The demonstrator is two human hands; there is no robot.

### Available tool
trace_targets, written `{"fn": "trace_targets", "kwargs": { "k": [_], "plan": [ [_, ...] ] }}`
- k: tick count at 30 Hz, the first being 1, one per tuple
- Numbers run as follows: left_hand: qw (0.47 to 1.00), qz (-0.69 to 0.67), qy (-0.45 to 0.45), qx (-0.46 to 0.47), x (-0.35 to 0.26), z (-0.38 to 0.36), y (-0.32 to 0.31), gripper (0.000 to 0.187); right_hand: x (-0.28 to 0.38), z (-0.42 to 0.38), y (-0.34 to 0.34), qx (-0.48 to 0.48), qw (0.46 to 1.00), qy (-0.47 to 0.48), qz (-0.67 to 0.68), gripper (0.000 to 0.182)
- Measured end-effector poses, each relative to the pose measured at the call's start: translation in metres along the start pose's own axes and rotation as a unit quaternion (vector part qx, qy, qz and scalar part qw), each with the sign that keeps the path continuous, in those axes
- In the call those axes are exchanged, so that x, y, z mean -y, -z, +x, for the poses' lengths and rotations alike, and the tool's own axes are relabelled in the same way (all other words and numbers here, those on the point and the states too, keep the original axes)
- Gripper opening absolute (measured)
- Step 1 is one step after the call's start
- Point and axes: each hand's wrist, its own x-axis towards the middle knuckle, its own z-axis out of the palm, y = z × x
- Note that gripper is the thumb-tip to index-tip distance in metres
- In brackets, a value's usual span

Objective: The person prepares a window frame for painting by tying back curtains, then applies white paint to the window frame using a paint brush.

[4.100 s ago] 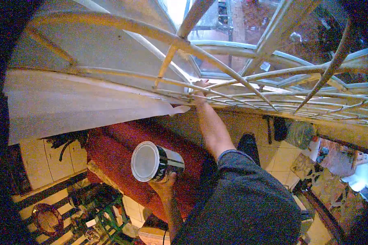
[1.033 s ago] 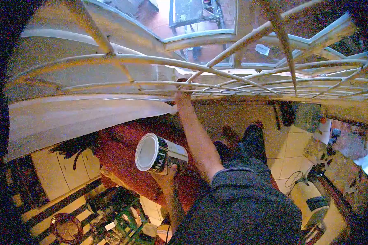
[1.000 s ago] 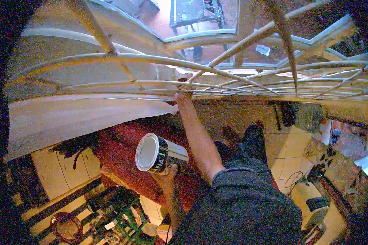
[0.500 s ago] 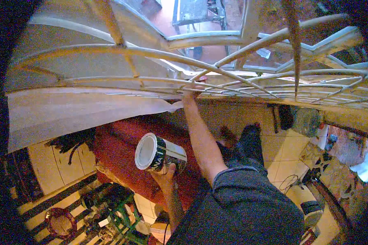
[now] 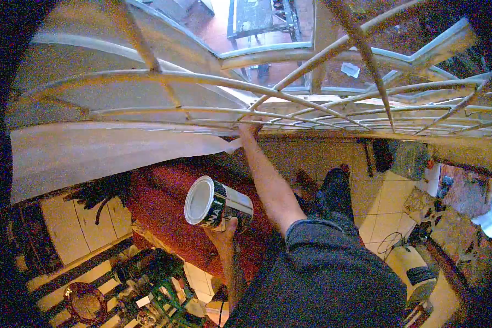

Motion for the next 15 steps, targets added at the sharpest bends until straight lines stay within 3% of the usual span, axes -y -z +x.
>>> {"fn": "trace_targets", "kwargs": {
  "k": [3, 5, 8, 11, 15],
  "plan": [
    [1.0, 0.009, -0.008, 0.011, 0.001, 0.001, -0.001, 0.102, 0.022, -0.011, 0.009, 0.077, 0.978, 0.076, -0.177, 0.02],
    [1.0, 0.007, -0.017, 0.021, -0.001, 0.002, -0.001, 0.101, 0.027, -0.021, 0.0, -0.035, 0.941, 0.125, -0.314, 0.02],
    [0.999, -0.018, -0.027, 0.02, 0.0, 0.001, -0.004, 0.101, 0.087, -0.071, 0.005, 0.029, 0.971, 0.094, -0.216, 0.021],
    [0.999, -0.026, -0.012, 0.019, 0.001, 0.0, -0.003, 0.102, 0.022, -0.042, 0.022, 0.019, 0.938, 0.214, -0.271, 0.022],
    [0.998, -0.045, -0.034, 0.014, 0.0, 0.0, -0.007, 0.104, 0.049, -0.059, 0.012, 0.004, 0.976, 0.157, -0.152, 0.017]
  ]
}}
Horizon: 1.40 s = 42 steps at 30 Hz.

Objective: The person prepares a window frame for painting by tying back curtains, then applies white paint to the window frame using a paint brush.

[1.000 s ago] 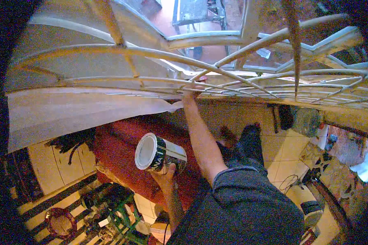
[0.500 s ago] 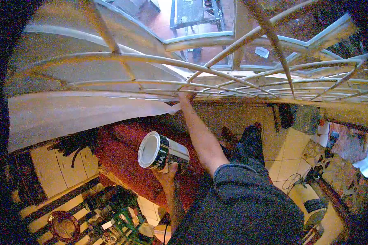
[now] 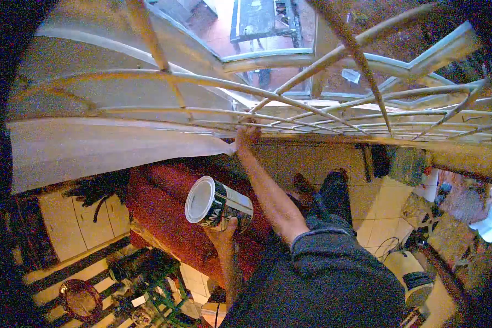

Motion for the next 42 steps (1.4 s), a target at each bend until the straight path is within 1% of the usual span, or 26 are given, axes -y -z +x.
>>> {"fn": "trace_targets", "kwargs": {
  "k": [2, 5, 8, 9, 11, 12, 14, 15, 16, 18, 20, 21, 24, 25, 27, 28, 29, 30, 32, 33, 36, 37, 39, 42],
  "plan": [
    [1.0, -0.013, 0.003, -0.004, -0.006, -0.002, -0.007, 0.103, -0.002, -0.002, 0.001, 0.011, 0.999, 0.017, 0.044, 0.012],
    [1.0, -0.019, 0.006, 0.01, -0.003, -0.001, -0.005, 0.103, -0.019, -0.003, -0.013, -0.03, 0.981, -0.019, 0.192, 0.008],
    [1.0, -0.002, 0.021, 0.019, 0.001, -0.003, -0.001, 0.103, -0.019, -0.001, -0.004, 0.005, 0.995, 0.014, 0.094, 0.009],
    [0.999, 0.004, 0.027, 0.02, 0.002, -0.003, -0.001, 0.103, -0.018, 0.001, 0.008, 0.059, 0.996, 0.061, 0.007, 0.008],
    [0.998, 0.039, 0.04, -0.001, 0.008, -0.006, 0.007, 0.103, -0.052, -0.001, 0.002, 0.027, 0.995, 0.097, 0.003, 0.005],
    [0.997, 0.055, 0.046, -0.012, 0.008, -0.008, 0.006, 0.103, -0.047, 0.0, 0.006, 0.021, 0.991, 0.129, -0.026, 0.006],
    [0.999, 0.016, 0.036, -0.003, 0.007, -0.007, 0.003, 0.103, -0.039, -0.003, 0.021, 0.014, 0.973, 0.205, -0.108, 0.012],
    [1.0, -0.002, 0.029, 0.003, 0.006, -0.004, 0.001, 0.103, -0.026, -0.002, 0.032, 0.052, 0.963, 0.215, -0.156, 0.017],
    [1.0, 0.009, 0.023, 0.005, 0.006, -0.003, 0.0, 0.103, -0.018, -0.001, 0.043, 0.09, 0.948, 0.228, -0.201, 0.021],
    [0.999, 0.035, 0.016, 0.011, 0.006, -0.004, 0.003, 0.102, -0.003, 0.003, 0.071, 0.239, 0.912, 0.177, -0.282, 0.03],
    [0.999, 0.039, 0.016, 0.001, 0.01, -0.005, 0.006, 0.101, 0.013, 0.001, 0.092, 0.273, 0.885, 0.308, -0.217, 0.035],
    [0.999, 0.038, 0.018, -0.005, 0.006, -0.004, 0.003, 0.1, 0.018, 0.001, 0.101, 0.29, 0.862, 0.373, -0.185, 0.038],
    [0.998, 0.021, 0.053, 0.021, -0.015, -0.007, -0.005, 0.102, 0.037, -0.004, 0.133, 0.379, 0.829, 0.388, -0.138, 0.039],
    [0.996, 0.08, 0.03, 0.019, 0.0, -0.01, -0.002, 0.105, 0.042, -0.002, 0.15, 0.395, 0.825, 0.375, -0.148, 0.038],
    [0.991, 0.126, 0.053, 0.003, 0.008, -0.019, -0.003, 0.106, 0.057, 0.004, 0.173, 0.428, 0.815, 0.353, -0.168, 0.036],
    [0.987, 0.149, 0.067, -0.004, 0.009, -0.023, -0.005, 0.106, 0.058, 0.008, 0.181, 0.421, 0.821, 0.353, -0.155, 0.035],
    [0.997, 0.075, 0.007, 0.02, 0.031, -0.024, 0.004, 0.106, 0.061, 0.01, 0.188, 0.415, 0.826, 0.353, -0.142, 0.034],
    [0.995, 0.101, -0.002, 0.019, 0.029, -0.029, 0.002, 0.105, 0.067, 0.012, 0.195, 0.41, 0.831, 0.353, -0.129, 0.033],
    [0.988, 0.153, -0.019, 0.015, 0.023, -0.037, -0.007, 0.104, 0.083, 0.014, 0.207, 0.399, 0.84, 0.337, -0.15, 0.03],
    [0.995, 0.097, -0.003, 0.025, 0.007, -0.04, -0.02, 0.099, 0.09, 0.017, 0.212, 0.394, 0.842, 0.331, -0.16, 0.029],
    [0.995, 0.101, -0.009, 0.01, 0.014, -0.057, -0.024, 0.094, 0.101, 0.03, 0.222, 0.35, 0.828, 0.404, -0.171, 0.028],
    [1.0, 0.021, -0.011, 0.011, 0.016, -0.063, -0.03, 0.094, 0.109, 0.034, 0.226, 0.355, 0.82, 0.413, -0.179, 0.028],
    [1.0, 0.005, -0.009, -0.016, 0.009, -0.079, -0.043, 0.096, 0.125, 0.042, 0.235, 0.366, 0.802, 0.43, -0.195, 0.028],
    [0.999, -0.01, -0.021, -0.04, 0.017, -0.101, -0.056, 0.098, 0.128, 0.056, 0.248, 0.41, 0.819, 0.376, -0.143, 0.041]
  ]
}}
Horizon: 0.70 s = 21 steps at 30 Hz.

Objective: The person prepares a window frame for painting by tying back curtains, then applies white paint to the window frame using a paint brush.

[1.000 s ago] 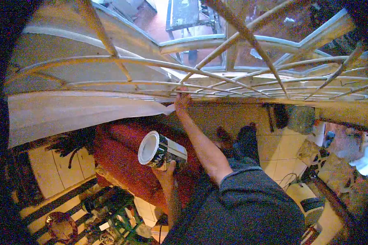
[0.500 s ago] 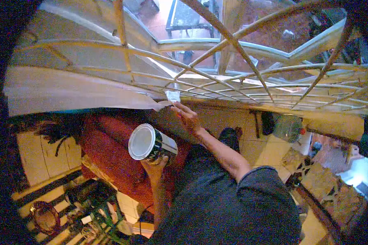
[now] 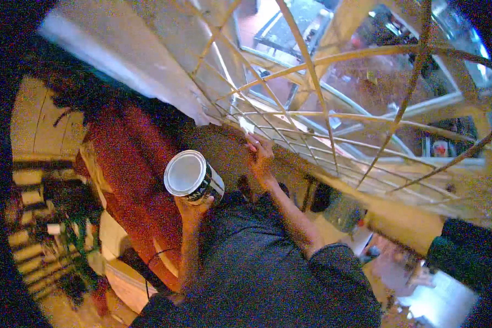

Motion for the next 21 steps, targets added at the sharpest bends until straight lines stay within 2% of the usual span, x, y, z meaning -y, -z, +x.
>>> {"fn": "trace_targets", "kwargs": {
  "k": [3, 6, 9, 12, 13, 15, 16, 17, 21],
  "plan": [
    [0.999, 0.012, -0.023, -0.032, 0.004, -0.027, -0.019, 0.099, 0.0, -0.006, 0.03, 0.047, 0.998, -0.049, 0.017, 0.043],
    [0.997, 0.006, -0.032, -0.067, 0.002, -0.059, -0.038, 0.1, 0.005, -0.001, 0.063, 0.062, 0.997, 0.036, -0.004, 0.03],
    [0.997, 0.011, -0.035, -0.067, -0.005, -0.085, -0.059, 0.101, 0.001, -0.012, 0.089, 0.067, 0.994, -0.03, 0.083, 0.03],
    [0.996, -0.015, 0.007, -0.092, -0.003, -0.113, -0.075, 0.1, -0.013, -0.023, 0.103, 0.053, 0.99, -0.023, 0.132, 0.029],
    [0.995, 0.005, -0.025, -0.099, 0.001, -0.118, -0.078, 0.1, -0.015, -0.024, 0.111, 0.073, 0.994, 0.002, 0.077, 0.027],
    [0.99, 0.017, -0.028, -0.137, 0.003, -0.133, -0.089, 0.101, -0.019, -0.031, 0.129, 0.114, 0.992, 0.05, -0.032, 0.025],
    [0.987, 0.023, -0.028, -0.156, 0.004, -0.14, -0.093, 0.101, -0.028, -0.04, 0.132, 0.117, 0.991, 0.051, -0.038, 0.023],
    [0.993, 0.02, -0.016, -0.115, 0.006, -0.141, -0.09, 0.102, -0.042, -0.049, 0.131, 0.121, 0.99, 0.051, -0.045, 0.022],
    [0.991, -0.025, -0.003, -0.129, 0.009, -0.151, -0.095, 0.103, -0.048, -0.067, 0.143, 0.142, 0.981, 0.059, -0.121, 0.015]
  ]
}}
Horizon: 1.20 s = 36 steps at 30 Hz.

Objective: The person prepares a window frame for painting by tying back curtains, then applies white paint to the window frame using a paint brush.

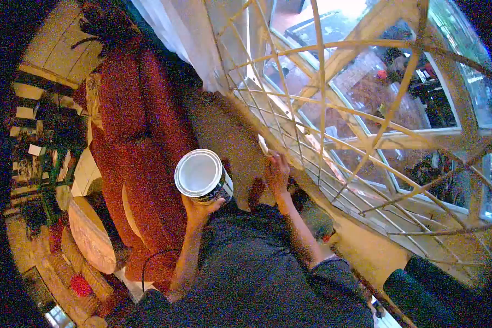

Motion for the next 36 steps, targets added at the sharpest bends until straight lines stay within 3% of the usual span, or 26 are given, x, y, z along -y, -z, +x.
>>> {"fn": "trace_targets", "kwargs": {
  "k": [1, 3, 6, 9, 12, 15, 17, 19, 20, 22, 23, 26, 29, 33, 34, 36],
  "plan": [
    [1.0, 0.01, 0.007, 0.009, -0.004, 0.002, 0.002, 0.104, -0.001, -0.004, -0.005, -0.03, 0.989, -0.094, 0.107, 0.014],
    [1.0, 0.021, 0.01, 0.02, -0.004, 0.009, 0.009, 0.107, -0.002, -0.012, -0.021, -0.092, 0.904, -0.278, 0.311, 0.015],
    [0.997, 0.052, 0.014, 0.055, -0.002, 0.023, 0.023, 0.113, -0.013, -0.018, -0.025, -0.128, 0.908, -0.35, 0.19, 0.018],
    [0.996, 0.023, 0.003, 0.083, -0.006, 0.052, 0.036, 0.113, 0.002, -0.012, -0.025, -0.174, 0.859, -0.377, 0.299, 0.021],
    [0.994, 0.027, -0.013, 0.102, -0.011, 0.066, 0.044, 0.113, 0.02, 0.0, -0.026, -0.245, 0.769, -0.434, 0.401, 0.023],
    [0.993, -0.002, -0.003, 0.121, -0.012, 0.081, 0.057, 0.111, 0.042, 0.009, -0.026, -0.256, 0.686, -0.486, 0.477, 0.024],
    [0.993, -0.02, -0.004, 0.115, -0.015, 0.087, 0.062, 0.11, 0.019, 0.0, -0.039, -0.209, 0.71, -0.474, 0.477, 0.021],
    [0.994, -0.026, -0.023, 0.102, -0.022, 0.102, 0.072, 0.108, 0.046, 0.018, -0.047, -0.144, 0.754, -0.443, 0.462, 0.021],
    [0.991, 0.07, -0.062, 0.096, -0.011, 0.106, 0.079, 0.107, 0.058, 0.029, -0.049, -0.108, 0.795, -0.396, 0.446, 0.024],
    [0.995, -0.014, -0.025, 0.093, -0.007, 0.11, 0.078, 0.107, 0.069, 0.051, -0.056, -0.007, 0.957, -0.217, 0.193, 0.023],
    [0.994, -0.055, -0.008, 0.091, -0.009, 0.111, 0.077, 0.107, 0.073, 0.062, -0.06, 0.044, 0.991, -0.111, 0.059, 0.023],
    [0.996, -0.079, -0.025, 0.033, -0.011, 0.101, 0.072, 0.104, 0.084, 0.104, -0.077, 0.073, 0.995, 0.017, -0.062, 0.025],
    [0.999, -0.023, -0.045, 0.006, -0.003, 0.091, 0.076, 0.103, 0.095, 0.15, -0.104, 0.064, 0.993, 0.068, -0.076, 0.027],
    [1.0, -0.008, -0.006, -0.016, -0.021, 0.076, 0.078, 0.103, 0.063, 0.182, -0.168, -0.031, 0.995, 0.09, 0.034, 0.022],
    [0.994, -0.107, 0.012, -0.022, -0.01, 0.072, 0.077, 0.104, 0.055, 0.184, -0.178, -0.033, 0.995, 0.085, 0.043, 0.022],
    [0.994, -0.095, 0.043, -0.029, -0.003, 0.063, 0.078, 0.104, 0.049, 0.185, -0.189, -0.012, 0.998, 0.053, 0.028, 0.021]
  ]
}}
